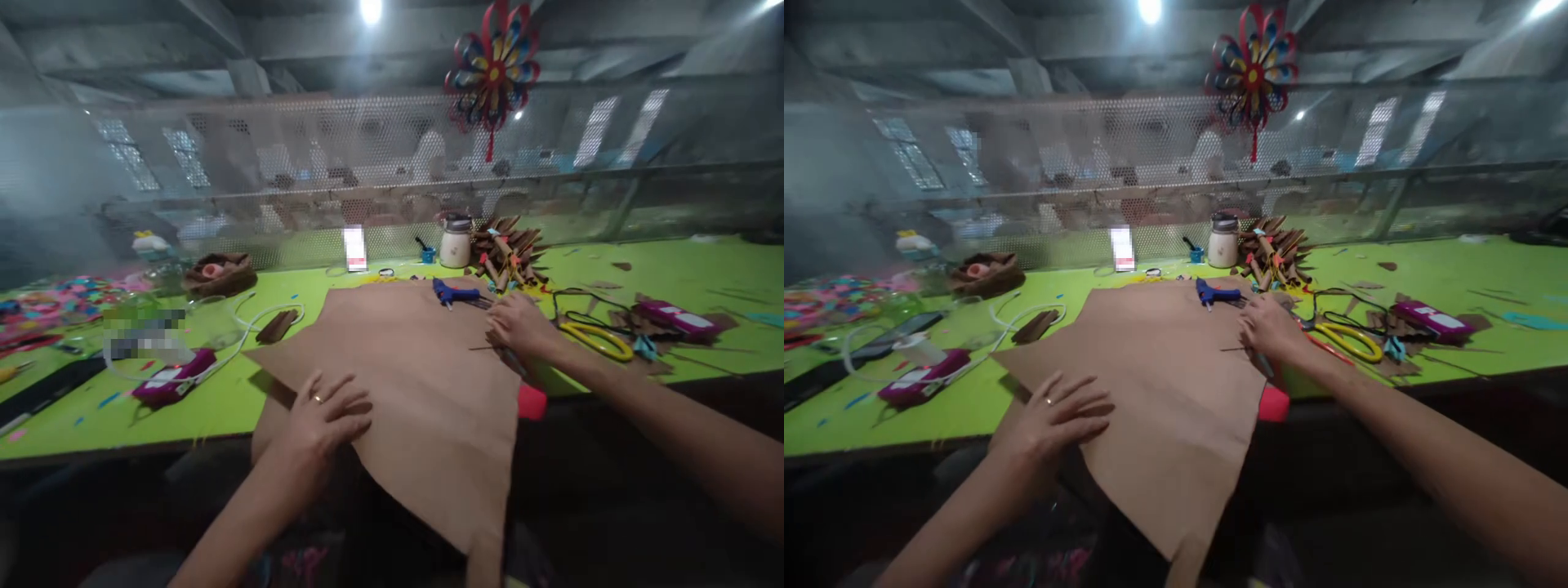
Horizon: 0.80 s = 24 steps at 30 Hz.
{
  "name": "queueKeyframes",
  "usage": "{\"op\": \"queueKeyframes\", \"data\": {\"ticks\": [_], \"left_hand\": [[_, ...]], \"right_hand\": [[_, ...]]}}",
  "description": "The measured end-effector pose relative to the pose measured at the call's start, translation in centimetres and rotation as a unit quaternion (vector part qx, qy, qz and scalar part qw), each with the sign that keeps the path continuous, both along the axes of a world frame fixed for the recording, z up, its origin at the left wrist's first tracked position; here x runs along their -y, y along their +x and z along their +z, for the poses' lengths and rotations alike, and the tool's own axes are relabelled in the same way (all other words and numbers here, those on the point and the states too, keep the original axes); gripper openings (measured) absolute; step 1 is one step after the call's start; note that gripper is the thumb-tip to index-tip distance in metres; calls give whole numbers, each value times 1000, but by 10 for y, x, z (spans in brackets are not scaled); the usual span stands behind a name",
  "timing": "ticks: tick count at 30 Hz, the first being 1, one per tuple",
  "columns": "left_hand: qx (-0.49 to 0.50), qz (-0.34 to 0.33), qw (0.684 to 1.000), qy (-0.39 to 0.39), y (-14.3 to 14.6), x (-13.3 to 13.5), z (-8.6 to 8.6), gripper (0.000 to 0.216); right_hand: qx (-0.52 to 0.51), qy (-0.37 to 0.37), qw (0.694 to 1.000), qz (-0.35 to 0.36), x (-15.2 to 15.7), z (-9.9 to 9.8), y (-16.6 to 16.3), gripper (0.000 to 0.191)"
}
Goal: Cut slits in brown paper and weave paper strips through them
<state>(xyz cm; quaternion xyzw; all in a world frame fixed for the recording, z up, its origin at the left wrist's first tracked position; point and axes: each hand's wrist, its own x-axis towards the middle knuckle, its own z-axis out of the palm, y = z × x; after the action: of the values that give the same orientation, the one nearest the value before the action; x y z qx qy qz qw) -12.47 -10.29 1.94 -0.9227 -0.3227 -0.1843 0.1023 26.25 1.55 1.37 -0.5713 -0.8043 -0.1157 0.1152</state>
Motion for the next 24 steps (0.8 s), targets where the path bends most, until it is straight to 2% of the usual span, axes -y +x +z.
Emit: {"op": "queueKeyframes", "data": {"ticks": [2,4,8,11,14,17,20,24], "left_hand": [[38,41,998,2,-14,4,-13,35],[86,80,993,8,-25,8,-21,36],[166,109,979,31,-35,10,-27,38],[192,124,973,43,-33,6,-26,31],[221,126,966,54,-25,4,-25,16],[262,105,957,72,-15,6,-27,10],[291,83,949,85,-9,9,-28,13],[289,70,950,100,-12,-2,-20,18]], "right_hand": [[-54,-52,993,93,19,0,-17,30],[-87,-104,981,137,34,-1,-32,31],[-183,-143,966,115,49,-6,-53,36],[-276,-198,936,91,55,-7,-62,38],[-355,-261,893,89,62,-3,-68,48],[-468,-314,823,69,73,2,-71,55],[-545,-350,760,59,88,6,-68,50],[-607,-326,722,58,109,5,-56,61]]}}
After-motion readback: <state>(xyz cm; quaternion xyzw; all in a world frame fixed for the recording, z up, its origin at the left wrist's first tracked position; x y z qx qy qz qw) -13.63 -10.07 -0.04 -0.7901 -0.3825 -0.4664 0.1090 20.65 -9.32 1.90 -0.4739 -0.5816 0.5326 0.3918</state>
